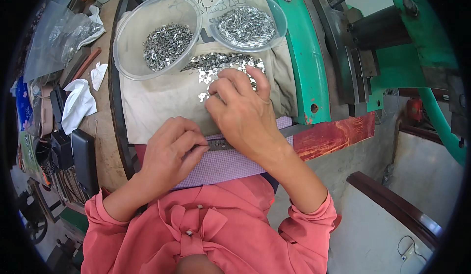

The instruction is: The person places small silver sequins one by one into the slots of a metal comb-like tool. They then insert the tool into a green press machine and operate the lever to press the sequins. The person repeats this process, picking up sequins from a container and arranging them on the tool.

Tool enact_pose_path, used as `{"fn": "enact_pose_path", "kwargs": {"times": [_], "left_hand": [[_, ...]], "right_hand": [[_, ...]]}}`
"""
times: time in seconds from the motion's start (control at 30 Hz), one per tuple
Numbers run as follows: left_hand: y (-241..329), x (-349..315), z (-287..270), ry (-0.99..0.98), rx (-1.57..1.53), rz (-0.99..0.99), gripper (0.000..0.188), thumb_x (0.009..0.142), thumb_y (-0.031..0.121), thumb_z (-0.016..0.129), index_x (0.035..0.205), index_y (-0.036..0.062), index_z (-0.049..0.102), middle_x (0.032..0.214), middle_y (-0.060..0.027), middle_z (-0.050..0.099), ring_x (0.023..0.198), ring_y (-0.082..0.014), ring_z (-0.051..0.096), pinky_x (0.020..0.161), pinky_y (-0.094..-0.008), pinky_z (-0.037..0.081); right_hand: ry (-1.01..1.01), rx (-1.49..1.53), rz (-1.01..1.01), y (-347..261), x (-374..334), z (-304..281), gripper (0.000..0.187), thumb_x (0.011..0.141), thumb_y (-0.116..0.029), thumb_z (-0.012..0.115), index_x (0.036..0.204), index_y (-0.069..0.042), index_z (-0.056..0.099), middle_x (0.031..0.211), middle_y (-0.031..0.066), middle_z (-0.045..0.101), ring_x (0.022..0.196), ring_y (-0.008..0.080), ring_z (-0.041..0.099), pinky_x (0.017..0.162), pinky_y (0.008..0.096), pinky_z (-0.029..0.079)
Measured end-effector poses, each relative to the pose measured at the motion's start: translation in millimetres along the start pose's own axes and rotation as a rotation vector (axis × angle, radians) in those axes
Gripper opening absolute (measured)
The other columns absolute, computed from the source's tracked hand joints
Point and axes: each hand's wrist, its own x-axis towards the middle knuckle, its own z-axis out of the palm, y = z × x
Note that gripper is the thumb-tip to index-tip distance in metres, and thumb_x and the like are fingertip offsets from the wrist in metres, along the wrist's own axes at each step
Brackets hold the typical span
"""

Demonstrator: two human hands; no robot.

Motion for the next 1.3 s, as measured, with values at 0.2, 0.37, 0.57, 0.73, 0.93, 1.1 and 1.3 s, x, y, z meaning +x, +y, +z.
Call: {"fn": "enact_pose_path", "kwargs": {"times": [0.2, 0.37, 0.57, 0.73, 0.93, 1.1, 1.3], "left_hand": [[-7.4, -0.9, 15.9, 0.007, 0.043, 0.052, 0.022, 0.071, 0.006, 0.079, 0.087, 0.0041, 0.064, 0.096, -0.0083, 0.061, 0.085, -0.0291, 0.058, 0.073, -0.0391, 0.048], [-5.1, -2.7, 14.0, -0.005, 0.042, 0.036, 0.033, 0.069, 0.011, 0.082, 0.096, 0.0057, 0.065, 0.099, -0.0087, 0.061, 0.088, -0.0297, 0.058, 0.076, -0.0406, 0.047], [-4.6, 0.2, 16.2, -0.032, 0.071, 0.058, 0.035, 0.067, 0.013, 0.084, 0.097, 0.0055, 0.066, 0.100, -0.0084, 0.062, 0.090, -0.0293, 0.059, 0.077, -0.0407, 0.047], [-6.4, -3.5, 12.4, -0.049, 0.090, 0.050, 0.034, 0.067, 0.012, 0.083, 0.095, 0.0056, 0.067, 0.100, -0.0085, 0.062, 0.089, -0.0291, 0.059, 0.077, -0.0400, 0.048], [-8.8, -8.1, 1.7, -0.026, 0.052, 0.005, 0.029, 0.068, 0.008, 0.082, 0.092, 0.0050, 0.066, 0.099, -0.0084, 0.063, 0.088, -0.0293, 0.059, 0.076, -0.0398, 0.049], [-11.0, -10.6, 1.5, -0.011, 0.050, 0.009, 0.022, 0.071, 0.004, 0.079, 0.087, 0.0044, 0.065, 0.096, -0.0085, 0.063, 0.085, -0.0293, 0.058, 0.074, -0.0392, 0.048], [-11.5, -12.6, 4.2, 0.015, 0.054, 0.015, 0.020, 0.072, 0.003, 0.078, 0.087, 0.0041, 0.065, 0.094, -0.0082, 0.063, 0.083, -0.0288, 0.058, 0.072, -0.0392, 0.047]], "right_hand": [[-0.005, 0.000, -0.001, 1.0, -4.8, 1.7, 0.005, 0.079, -0.015, 0.066, 0.084, -0.015, 0.069, 0.098, -0.0013, 0.063, 0.115, 0.0208, 0.058, 0.110, 0.0492, 0.025], [0.027, 0.114, 0.084, -1.5, -19.7, -16.8, 0.012, 0.074, -0.014, 0.076, 0.084, -0.016, 0.069, 0.100, -0.0030, 0.064, 0.115, 0.0222, 0.057, 0.109, 0.0491, 0.025], [-0.057, 0.167, 0.196, -12.3, -58.0, -31.1, 0.015, 0.070, -0.015, 0.082, 0.083, -0.017, 0.073, 0.102, -0.0038, 0.065, 0.115, 0.0235, 0.057, 0.107, 0.0483, 0.026], [-0.048, 0.227, 0.211, -3.6, -46.8, -33.1, 0.016, 0.072, -0.016, 0.082, 0.086, -0.017, 0.076, 0.101, -0.0033, 0.065, 0.114, 0.0241, 0.057, 0.105, 0.0481, 0.028], [0.026, 0.109, 0.105, 9.5, -10.7, -7.1, 0.015, 0.073, -0.015, 0.081, 0.086, -0.016, 0.074, 0.100, -0.0019, 0.064, 0.112, 0.0227, 0.057, 0.105, 0.0493, 0.028], [0.003, 0.109, 0.067, 12.6, 3.2, 3.0, 0.013, 0.074, -0.017, 0.080, 0.084, -0.015, 0.071, 0.101, -0.0008, 0.063, 0.112, 0.0226, 0.057, 0.106, 0.0501, 0.028], [0.013, 0.135, 0.091, 5.4, -4.9, -10.0, 0.014, 0.074, -0.017, 0.080, 0.082, -0.015, 0.069, 0.103, -0.0013, 0.064, 0.115, 0.0246, 0.056, 0.107, 0.0505, 0.027]]}}
